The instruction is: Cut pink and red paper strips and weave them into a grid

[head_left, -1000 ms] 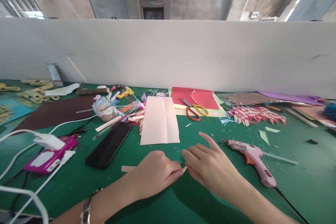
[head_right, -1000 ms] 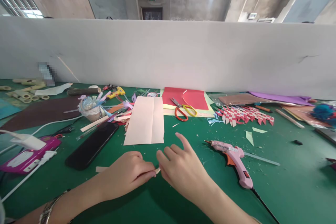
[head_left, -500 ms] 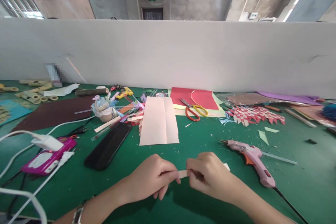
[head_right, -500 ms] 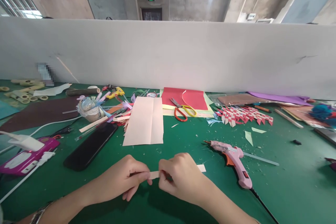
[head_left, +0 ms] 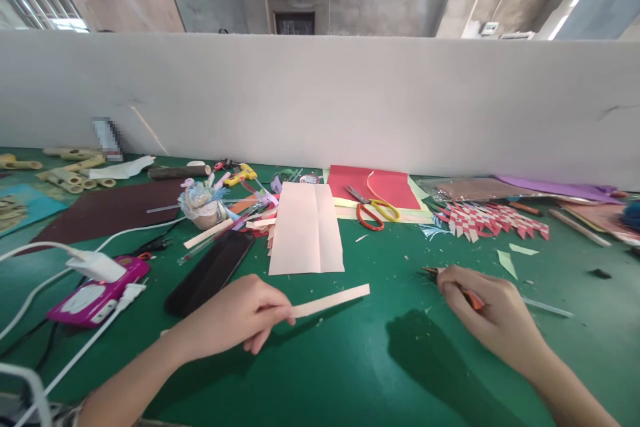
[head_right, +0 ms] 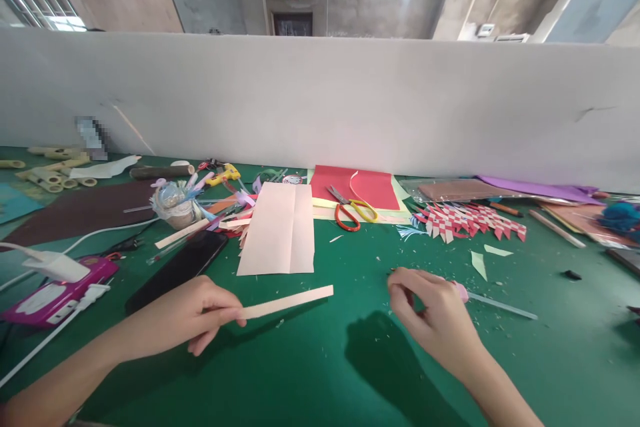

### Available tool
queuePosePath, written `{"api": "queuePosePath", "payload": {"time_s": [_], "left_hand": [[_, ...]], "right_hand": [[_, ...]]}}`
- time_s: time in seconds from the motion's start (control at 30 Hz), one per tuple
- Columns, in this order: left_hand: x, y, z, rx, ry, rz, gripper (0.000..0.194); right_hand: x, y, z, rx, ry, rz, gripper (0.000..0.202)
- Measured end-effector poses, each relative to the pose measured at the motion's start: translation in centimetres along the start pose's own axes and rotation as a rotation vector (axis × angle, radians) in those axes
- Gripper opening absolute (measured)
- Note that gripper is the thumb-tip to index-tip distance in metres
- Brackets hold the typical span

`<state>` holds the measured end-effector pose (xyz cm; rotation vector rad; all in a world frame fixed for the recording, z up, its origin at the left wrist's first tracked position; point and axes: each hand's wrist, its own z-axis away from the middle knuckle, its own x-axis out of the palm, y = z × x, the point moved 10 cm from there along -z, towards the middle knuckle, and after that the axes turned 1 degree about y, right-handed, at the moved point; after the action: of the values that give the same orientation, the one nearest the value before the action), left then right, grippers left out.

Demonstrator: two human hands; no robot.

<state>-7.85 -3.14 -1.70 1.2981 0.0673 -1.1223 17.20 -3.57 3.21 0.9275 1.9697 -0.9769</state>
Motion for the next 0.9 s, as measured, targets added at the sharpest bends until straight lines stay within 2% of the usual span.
{"api": "queuePosePath", "payload": {"time_s": [0.1,0.17,0.23,0.3,0.37,0.43,0.53,0.6,0.67,0.73,0.77,0.8,0.87,0.9], "left_hand": [[1.5,2.7,-0.9,0.109,-0.057,-0.036,0.035],[2.1,4.5,-1.5,0.18,-0.062,-0.065,0.036],[2.4,5.8,-1.9,0.254,-0.06,-0.091,0.036],[2.3,6.1,-2.1,0.303,-0.065,-0.1,0.036],[1.6,5.1,-2.2,0.3,-0.068,-0.09,0.036],[0.2,3.2,-2.3,0.262,-0.048,-0.079,0.035],[-3.2,-0.2,-2.3,0.202,0.026,-0.062,0.035],[-6.0,-2.6,-2.3,0.14,0.121,-0.021,0.033],[-9.0,-4.5,-2.2,0.08,0.288,0.032,0.03],[-10.3,-5.1,-2.3,0.089,0.406,0.13,0.034],[-10.0,-4.7,-2.7,0.121,0.409,0.198,0.035],[-8.8,-3.9,-3.3,0.172,0.341,0.279,0.038],[-5.3,-1.2,-4.5,0.288,0.113,0.441,0.056],[-3.8,0.2,-5.0,0.332,0.038,0.493,0.06]], "right_hand": [[1.0,-5.5,-1.2,-0.192,-0.05,-0.015,0.015],[3.3,-8.8,-1.6,-0.281,-0.201,-0.025,0.014],[5.6,-10.3,-1.6,-0.287,-0.361,-0.038,0.022],[6.7,-9.8,-1.4,-0.213,-0.466,-0.089,0.029],[7.0,-8.4,-1.0,-0.124,-0.536,-0.193,0.029],[6.9,-6.9,-0.3,-0.045,-0.607,-0.319,0.027],[6.8,-4.7,0.7,0.09,-0.679,-0.482,0.029],[6.7,-3.3,1.1,0.185,-0.682,-0.59,0.031],[6.9,-2.1,1.3,0.279,-0.65,-0.708,0.032],[7.4,-1.4,1.2,0.359,-0.595,-0.842,0.035],[7.8,-1.4,1.0,0.385,-0.563,-0.917,0.036],[8.4,-1.6,0.9,0.401,-0.538,-0.998,0.036],[9.9,-2.7,0.7,0.406,-0.522,-1.172,0.036],[10.8,-3.5,0.8,0.407,-0.545,-1.257,0.036]]}}
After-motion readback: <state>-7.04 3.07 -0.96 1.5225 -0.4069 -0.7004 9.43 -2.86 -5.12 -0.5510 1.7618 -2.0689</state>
